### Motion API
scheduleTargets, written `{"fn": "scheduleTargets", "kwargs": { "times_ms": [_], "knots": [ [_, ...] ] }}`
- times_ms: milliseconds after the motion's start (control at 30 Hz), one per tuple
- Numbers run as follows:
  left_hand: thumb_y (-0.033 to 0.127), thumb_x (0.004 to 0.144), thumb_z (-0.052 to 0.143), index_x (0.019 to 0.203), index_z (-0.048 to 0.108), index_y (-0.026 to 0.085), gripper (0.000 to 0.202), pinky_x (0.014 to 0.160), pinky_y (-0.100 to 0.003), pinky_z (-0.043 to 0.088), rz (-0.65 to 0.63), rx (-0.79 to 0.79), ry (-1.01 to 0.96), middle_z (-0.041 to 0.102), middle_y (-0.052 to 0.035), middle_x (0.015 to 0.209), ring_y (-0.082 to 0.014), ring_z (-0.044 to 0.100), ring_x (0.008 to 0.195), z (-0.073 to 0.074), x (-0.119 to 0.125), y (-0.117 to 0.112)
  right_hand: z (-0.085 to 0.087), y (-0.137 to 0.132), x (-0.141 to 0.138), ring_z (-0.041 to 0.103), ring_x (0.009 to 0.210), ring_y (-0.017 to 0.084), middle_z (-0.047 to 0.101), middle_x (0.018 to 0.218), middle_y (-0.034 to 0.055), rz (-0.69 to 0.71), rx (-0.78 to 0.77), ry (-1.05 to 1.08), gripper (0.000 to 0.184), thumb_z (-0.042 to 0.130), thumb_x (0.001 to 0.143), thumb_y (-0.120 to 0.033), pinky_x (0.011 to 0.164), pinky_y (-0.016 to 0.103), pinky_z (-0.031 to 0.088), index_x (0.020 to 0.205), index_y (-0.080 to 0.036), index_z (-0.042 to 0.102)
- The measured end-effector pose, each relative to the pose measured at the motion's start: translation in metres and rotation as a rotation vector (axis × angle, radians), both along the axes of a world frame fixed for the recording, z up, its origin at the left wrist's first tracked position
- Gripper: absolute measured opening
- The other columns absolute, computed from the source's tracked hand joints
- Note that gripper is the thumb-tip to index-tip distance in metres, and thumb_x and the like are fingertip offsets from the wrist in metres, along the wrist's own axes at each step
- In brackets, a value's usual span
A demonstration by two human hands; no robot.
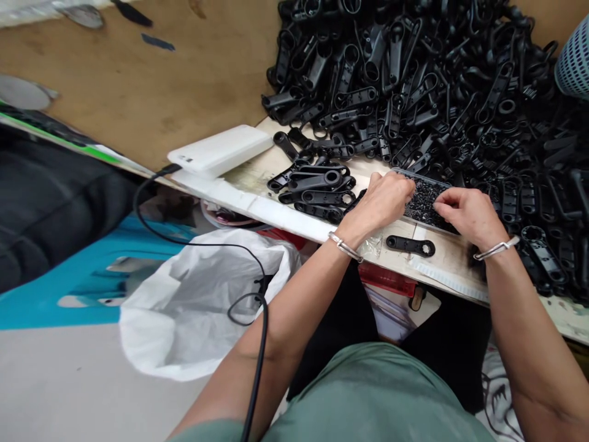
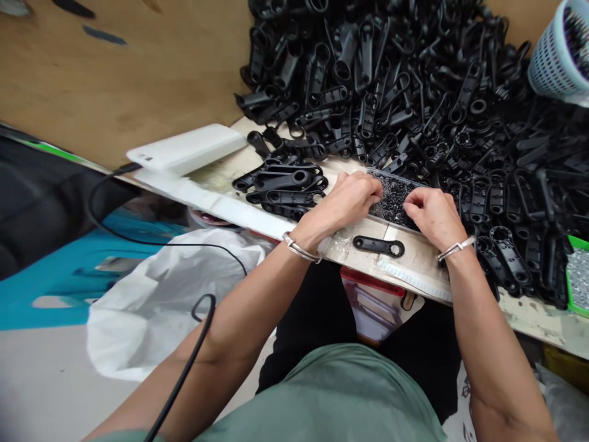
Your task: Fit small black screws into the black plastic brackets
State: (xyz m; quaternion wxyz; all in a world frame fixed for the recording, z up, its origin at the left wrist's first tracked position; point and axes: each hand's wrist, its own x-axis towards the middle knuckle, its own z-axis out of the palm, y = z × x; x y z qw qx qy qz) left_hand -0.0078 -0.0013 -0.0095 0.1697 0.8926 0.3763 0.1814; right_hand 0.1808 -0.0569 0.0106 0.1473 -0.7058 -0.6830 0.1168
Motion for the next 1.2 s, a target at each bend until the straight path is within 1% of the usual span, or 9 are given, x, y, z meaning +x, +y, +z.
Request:
{"fn": "scheduleTargets", "kwargs": {
  "times_ms": [67,167,367,533,700,867,1067,1133,1200],
  "knots": [
    [0.008,0.084,0.044,0.08,0.064,0.015,0.022,0.076,-0.032,0.038,-0.002,-0.044,-0.098,0.065,-0.0056,0.081,-0.0194,0.056,0.083,0.002,-0.003,-0.001,0.001,-0.001,-0.006,0.064,0.078,0.021,0.071,0.079,0.0016,0.035,-0.068,-0.115,0.015,0.06,0.086,-0.028,0.074,0.031,0.044,0.086,-0.024,0.074],
    [0.01,0.084,0.046,0.08,0.065,0.015,0.02,0.069,-0.027,0.038,-0.013,-0.175,-0.253,0.065,-0.0023,0.078,-0.0145,0.054,0.073,0.007,-0.009,-0.005,0.003,0.0,-0.018,0.065,0.089,0.027,0.072,0.088,0.0052,0.012,-0.173,-0.284,0.017,0.06,0.088,-0.032,0.073,0.034,0.045,0.091,-0.026,0.075],
    [0.015,0.086,0.05,0.081,0.063,0.014,0.014,0.068,-0.024,0.038,-0.017,-0.356,-0.397,0.063,0.0007,0.075,-0.0111,0.051,0.07,0.006,-0.019,-0.01,0.004,0.003,-0.028,0.066,0.092,0.029,0.072,0.093,0.0109,-0.012,-0.236,-0.43,0.023,0.052,0.088,-0.025,0.072,0.035,0.047,0.092,-0.022,0.074],
    [0.015,0.087,0.052,0.083,0.065,0.013,0.013,0.068,-0.024,0.037,0.021,-0.372,-0.406,0.063,0.0005,0.075,-0.0107,0.051,0.069,-0.001,-0.022,-0.009,0.009,-0.002,-0.009,0.066,0.094,0.029,0.072,0.095,0.0074,-0.063,-0.163,-0.345,0.024,0.051,0.09,-0.027,0.075,0.035,0.047,0.098,-0.025,0.074],
    [0.013,0.085,0.054,0.082,0.066,0.014,0.012,0.068,-0.025,0.038,0.055,-0.32,-0.395,0.065,0.0006,0.074,-0.0109,0.052,0.068,0.0,-0.017,-0.011,0.008,-0.01,0.002,0.065,0.093,0.029,0.069,0.108,0.0079,-0.131,-0.086,-0.463,0.025,0.056,0.091,-0.033,0.071,0.035,0.047,0.109,-0.025,0.072],
    [0.012,0.08,0.057,0.079,0.066,0.013,0.009,0.065,-0.024,0.042,0.072,-0.449,-0.536,0.065,-0.0002,0.071,-0.0103,0.054,0.066,-0.003,-0.01,-0.014,0.001,-0.008,-0.003,0.065,0.09,0.028,0.067,0.107,0.0089,-0.09,-0.136,-0.558,0.022,0.055,0.092,-0.032,0.067,0.033,0.046,0.106,-0.023,0.07],
    [0.006,0.077,0.062,0.076,0.066,0.011,0.006,0.06,-0.02,0.044,0.13,-0.787,-0.884,0.069,-0.0015,0.071,-0.0061,0.056,0.06,-0.002,-0.009,-0.019,0.002,-0.005,0.001,0.066,0.092,0.031,0.069,0.104,0.0098,-0.09,-0.117,-0.494,0.02,0.053,0.092,-0.026,0.069,0.037,0.047,0.098,-0.022,0.072],
    [0.005,0.075,0.063,0.076,0.066,0.01,0.006,0.056,-0.019,0.043,0.155,-0.896,-0.99,0.07,-0.0023,0.071,-0.0056,0.057,0.057,-0.001,-0.008,-0.02,0.003,-0.007,0.003,0.066,0.093,0.03,0.07,0.102,0.0093,-0.093,-0.05,-0.388,0.02,0.054,0.09,-0.023,0.074,0.037,0.048,0.098,-0.022,0.072],
    [0.005,0.073,0.066,0.076,0.066,0.01,0.005,0.053,-0.018,0.043,0.17,-0.977,-1.087,0.071,-0.0032,0.072,-0.0055,0.057,0.056,0.0,-0.007,-0.02,0.004,-0.009,0.004,0.066,0.087,0.025,0.071,0.092,0.0068,-0.086,0.032,-0.199,0.016,0.059,0.086,-0.019,0.077,0.035,0.048,0.094,-0.02,0.073]
  ]
}}
